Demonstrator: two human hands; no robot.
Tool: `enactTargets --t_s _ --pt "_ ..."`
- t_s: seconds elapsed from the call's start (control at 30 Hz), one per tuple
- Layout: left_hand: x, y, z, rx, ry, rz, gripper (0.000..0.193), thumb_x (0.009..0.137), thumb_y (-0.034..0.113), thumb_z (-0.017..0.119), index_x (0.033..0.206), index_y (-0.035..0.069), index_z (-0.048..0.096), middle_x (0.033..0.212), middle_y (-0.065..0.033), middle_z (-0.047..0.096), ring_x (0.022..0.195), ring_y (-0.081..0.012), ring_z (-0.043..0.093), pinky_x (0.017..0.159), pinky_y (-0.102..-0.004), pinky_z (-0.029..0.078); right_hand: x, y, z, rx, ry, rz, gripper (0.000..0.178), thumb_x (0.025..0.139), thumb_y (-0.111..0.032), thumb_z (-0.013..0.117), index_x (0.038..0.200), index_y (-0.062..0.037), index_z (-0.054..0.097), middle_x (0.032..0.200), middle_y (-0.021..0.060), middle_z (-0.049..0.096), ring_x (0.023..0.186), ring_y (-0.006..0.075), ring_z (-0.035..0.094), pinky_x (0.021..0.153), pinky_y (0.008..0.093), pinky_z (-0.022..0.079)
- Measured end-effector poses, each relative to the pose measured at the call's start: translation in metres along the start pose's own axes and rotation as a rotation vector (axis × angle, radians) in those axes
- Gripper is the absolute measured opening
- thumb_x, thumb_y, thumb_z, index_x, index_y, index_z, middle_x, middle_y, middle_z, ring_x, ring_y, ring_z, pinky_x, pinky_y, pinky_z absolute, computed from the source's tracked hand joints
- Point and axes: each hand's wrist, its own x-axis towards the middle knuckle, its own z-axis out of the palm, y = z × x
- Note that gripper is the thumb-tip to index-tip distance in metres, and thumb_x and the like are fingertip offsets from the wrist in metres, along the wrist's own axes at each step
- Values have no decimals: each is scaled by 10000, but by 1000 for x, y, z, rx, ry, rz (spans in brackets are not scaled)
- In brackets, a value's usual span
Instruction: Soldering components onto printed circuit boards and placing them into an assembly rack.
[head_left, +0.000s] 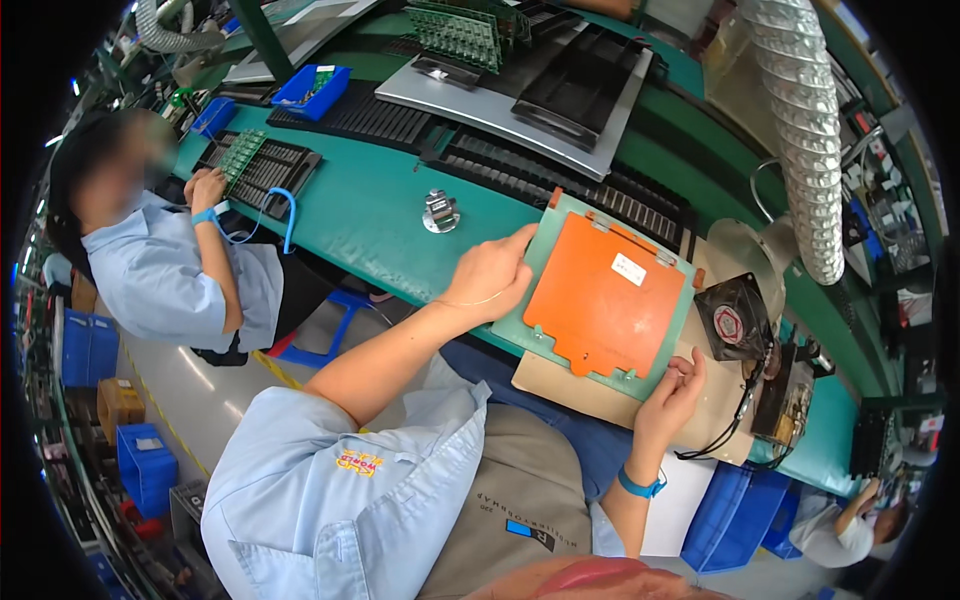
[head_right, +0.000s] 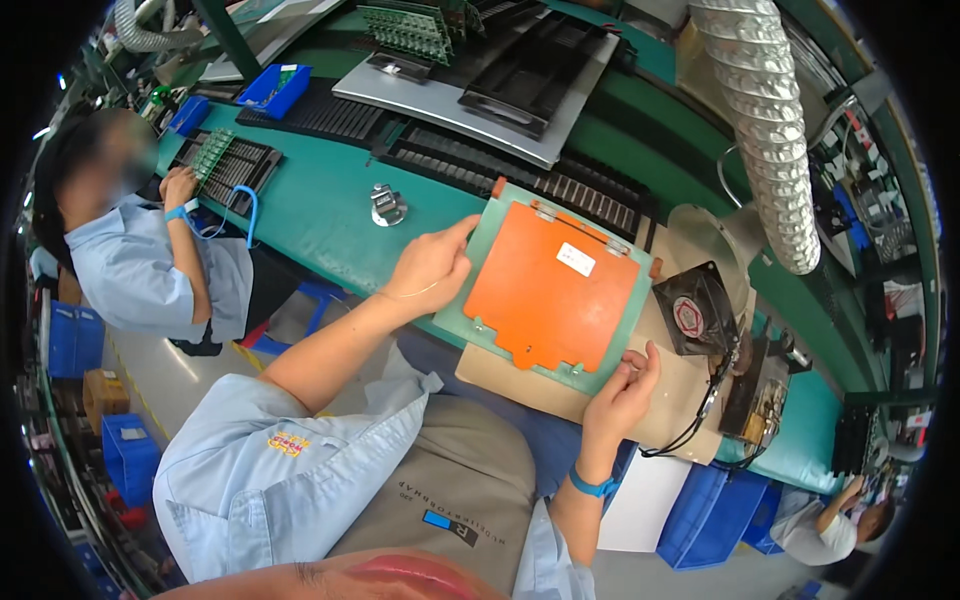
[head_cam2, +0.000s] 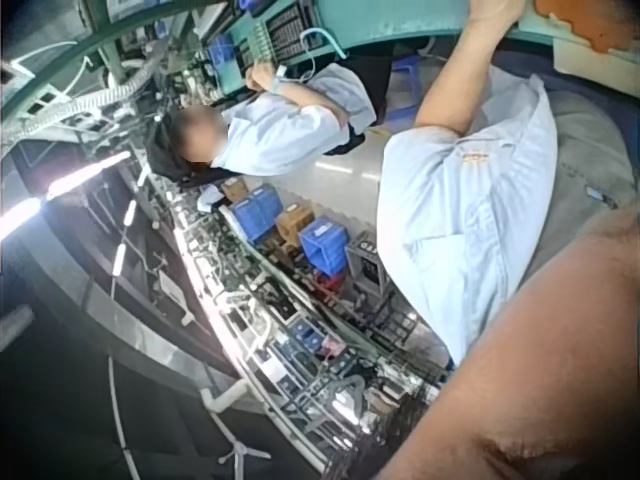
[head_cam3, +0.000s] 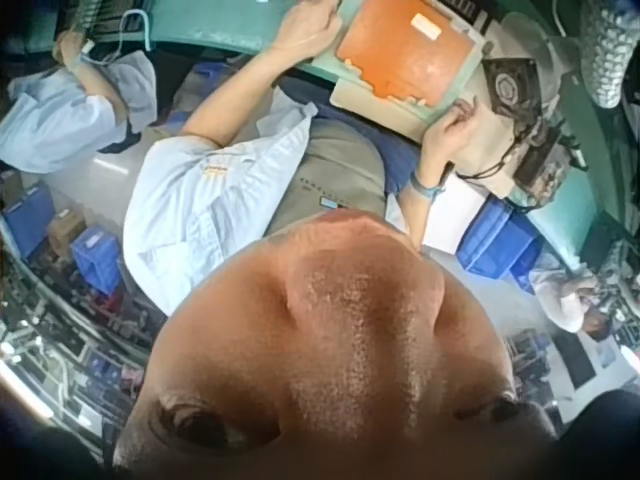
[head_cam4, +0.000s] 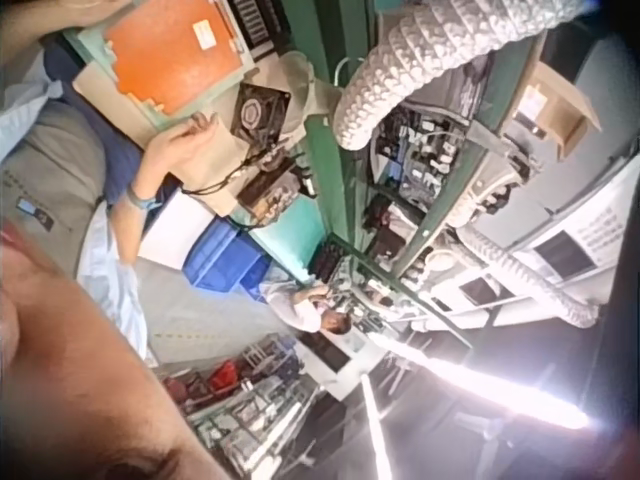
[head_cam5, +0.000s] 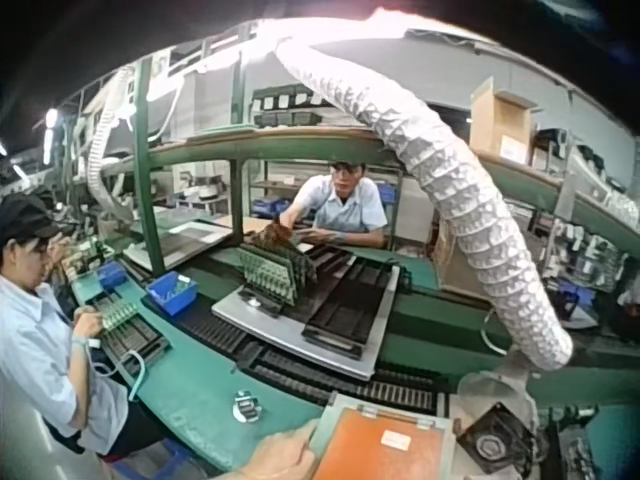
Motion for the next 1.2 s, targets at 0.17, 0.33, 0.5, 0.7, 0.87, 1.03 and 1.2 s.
enactTargets --t_s 0.17,0.33,0.5,0.7,0.87,1.03,1.2 --pt "1 -1 2 -37 -22 1 549 836 74 525 1381 64 589 861 -128 716 723 -381 647 668 -449 503 -2 -5 -2 3 30 52 408 1009 0 498 1415 1 537 1036 117 666 842 173 605 777 266 492" --pt "-2 10 -10 -69 -62 -47 531 874 68 516 1399 61 596 889 -133 727 746 -375 655 686 -437 509 18 11 -8 -54 -108 104 410 980 -6 531 1388 -11 572 972 116 688 795 221 642 736 313 514" --pt "0 -5 1 -59 -44 -14 499 911 80 501 1403 49 582 949 -189 745 804 -474 661 719 -497 518 31 3 -5 -346 -119 -61 308 957 -44 569 1241 14 672 998 172 716 852 338 681 784 401 544" --pt "4 -4 0 -53 -50 2 458 971 116 500 1414 21 571 975 -176 753 775 -426 670 722 -465 520 32 -10 3 -369 -100 -36 263 953 -52 567 1167 33 694 1019 190 723 880 388 680 811 435 546" --pt "5 -13 3 -211 -26 0 464 983 135 578 1416 -31 559 894 -138 729 673 -264 634 642 -350 501 31 -6 4 -369 -95 -9 243 941 -16 567 1139 51 692 1032 194 721 865 365 681 807 417 548" --pt "-3 -8 -6 -463 -44 -22 519 945 99 683 1423 -58 554 777 -53 646 625 -97 509 574 -224 416 25 -5 -3 -195 -85 20 231 935 18 576 1130 63 691 1033 181 715 836 323 673 792 386 548" --pt "-27 25 -28 -853 142 23 581 859 53 786 1397 -29 582 719 31 526 608 -38 410 545 -172 340 11 -10 -16 25 -117 94 215 949 31 582 1127 71 696 1012 152 709 809 272 656 775 356 545"
